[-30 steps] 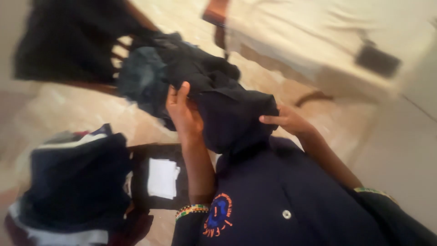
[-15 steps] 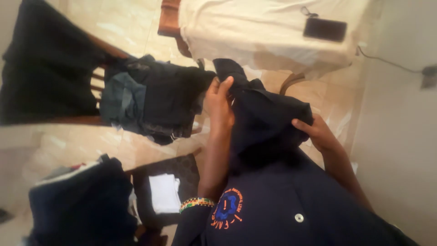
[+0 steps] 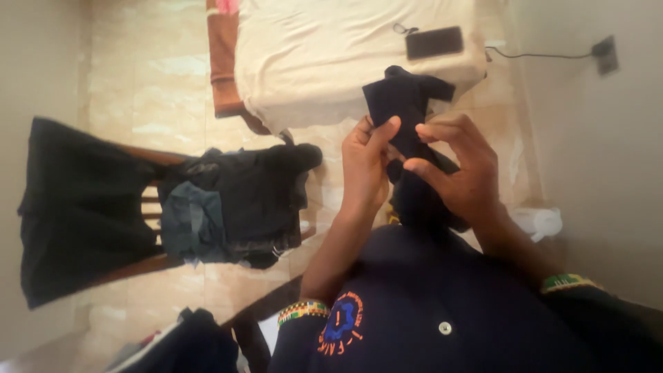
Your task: Ironing a pair of dark pants on a bed.
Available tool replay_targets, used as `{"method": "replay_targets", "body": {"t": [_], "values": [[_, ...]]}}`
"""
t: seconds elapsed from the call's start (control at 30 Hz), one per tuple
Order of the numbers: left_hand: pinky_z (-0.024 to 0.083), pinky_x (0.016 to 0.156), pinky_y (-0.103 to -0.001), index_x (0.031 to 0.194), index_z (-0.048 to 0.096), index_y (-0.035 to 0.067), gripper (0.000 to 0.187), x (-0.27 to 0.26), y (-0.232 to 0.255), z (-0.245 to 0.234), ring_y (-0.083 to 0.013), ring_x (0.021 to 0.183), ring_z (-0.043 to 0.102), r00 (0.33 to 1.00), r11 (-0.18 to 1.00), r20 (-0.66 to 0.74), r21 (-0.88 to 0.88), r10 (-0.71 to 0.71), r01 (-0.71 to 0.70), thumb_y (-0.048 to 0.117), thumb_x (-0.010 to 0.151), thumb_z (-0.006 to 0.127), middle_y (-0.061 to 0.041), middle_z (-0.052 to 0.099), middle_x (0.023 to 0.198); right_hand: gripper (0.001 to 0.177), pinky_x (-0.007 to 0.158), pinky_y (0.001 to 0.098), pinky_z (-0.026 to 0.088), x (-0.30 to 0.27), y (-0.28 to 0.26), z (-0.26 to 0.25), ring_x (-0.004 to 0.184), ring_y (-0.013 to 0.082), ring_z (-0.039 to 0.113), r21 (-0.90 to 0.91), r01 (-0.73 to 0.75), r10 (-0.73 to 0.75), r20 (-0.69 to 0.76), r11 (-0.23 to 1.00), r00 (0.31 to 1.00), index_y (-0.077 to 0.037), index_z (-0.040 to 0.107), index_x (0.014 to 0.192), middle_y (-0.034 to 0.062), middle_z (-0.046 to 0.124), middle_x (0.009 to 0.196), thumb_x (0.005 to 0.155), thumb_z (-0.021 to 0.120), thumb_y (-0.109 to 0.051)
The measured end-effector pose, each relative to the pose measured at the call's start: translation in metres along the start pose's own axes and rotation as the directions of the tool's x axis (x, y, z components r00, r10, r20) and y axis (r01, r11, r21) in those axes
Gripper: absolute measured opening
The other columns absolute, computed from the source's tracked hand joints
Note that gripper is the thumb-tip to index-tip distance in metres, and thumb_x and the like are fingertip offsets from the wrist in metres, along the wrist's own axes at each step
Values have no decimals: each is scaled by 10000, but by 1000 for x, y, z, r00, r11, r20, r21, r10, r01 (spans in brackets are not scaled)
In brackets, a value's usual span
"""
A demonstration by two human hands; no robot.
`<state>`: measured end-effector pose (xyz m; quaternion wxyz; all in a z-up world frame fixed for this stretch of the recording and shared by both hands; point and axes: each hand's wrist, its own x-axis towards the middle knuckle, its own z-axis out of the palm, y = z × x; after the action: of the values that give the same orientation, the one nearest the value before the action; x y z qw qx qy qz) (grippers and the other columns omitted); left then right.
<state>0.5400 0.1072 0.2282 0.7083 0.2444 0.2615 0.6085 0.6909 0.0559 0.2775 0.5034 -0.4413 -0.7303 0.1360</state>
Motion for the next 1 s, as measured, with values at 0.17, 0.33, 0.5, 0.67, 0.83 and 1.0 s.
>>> {"method": "replay_targets", "body": {"t": [0.17,0.33,0.5,0.67,0.83,1.0], "values": [[518,609,-250,1072,647,3,121,-10,12,10,-117,703,676,995,998,81,0,-60,60,76,989,697,-79,728,924,363,912,313,533,-14,10,-2,1049,174,646,313,-194,190,43,930,981,2,689,1197,97,638,1146,867,838,-36],[581,791,-256,1102,646,2,149,-11,6,6,-125,849,723,966,967,161,-122,-203,224,62,966,657,-72,736,996,271,773,283,475,-27,2,1,925,146,617,378,-315,333,20,870,943,1,709,1093,75,651,1061,848,816,40],[568,805,-271,1158,668,-16,153,-13,17,7,-143,891,723,938,967,251,-19,-240,252,55,1023,669,-107,746,1051,107,751,289,495,-39,-2,16,856,159,608,193,-166,196,-149,967,969,17,639,1015,96,642,958,977,732,51],[574,738,-287,1172,671,-9,168,-12,13,-5,-152,842,722,917,947,251,-12,-309,322,59,1020,684,-100,743,1026,99,741,279,516,-59,29,3,775,141,606,457,-205,367,-301,866,880,-17,567,1062,77,645,915,1116,615,-85],[583,728,-288,1177,661,1,183,-11,10,-9,-154,835,725,904,925,212,9,-372,379,62,1005,682,-93,741,1018,65,758,308,521,-78,48,-21,780,215,639,-73,-310,269,-339,948,901,-111,560,1089,112,704,906,1130,609,-127],[575,698,-281,1155,660,-9,171,-7,4,-10,-155,806,719,876,910,253,60,-411,410,71,1006,682,-99,738,991,858,852,438,537,-76,41,-27,1076,390,644,-280,-639,653,-51,717,755,-16,256,1615,247,621,1277,888,699,-126]]}}
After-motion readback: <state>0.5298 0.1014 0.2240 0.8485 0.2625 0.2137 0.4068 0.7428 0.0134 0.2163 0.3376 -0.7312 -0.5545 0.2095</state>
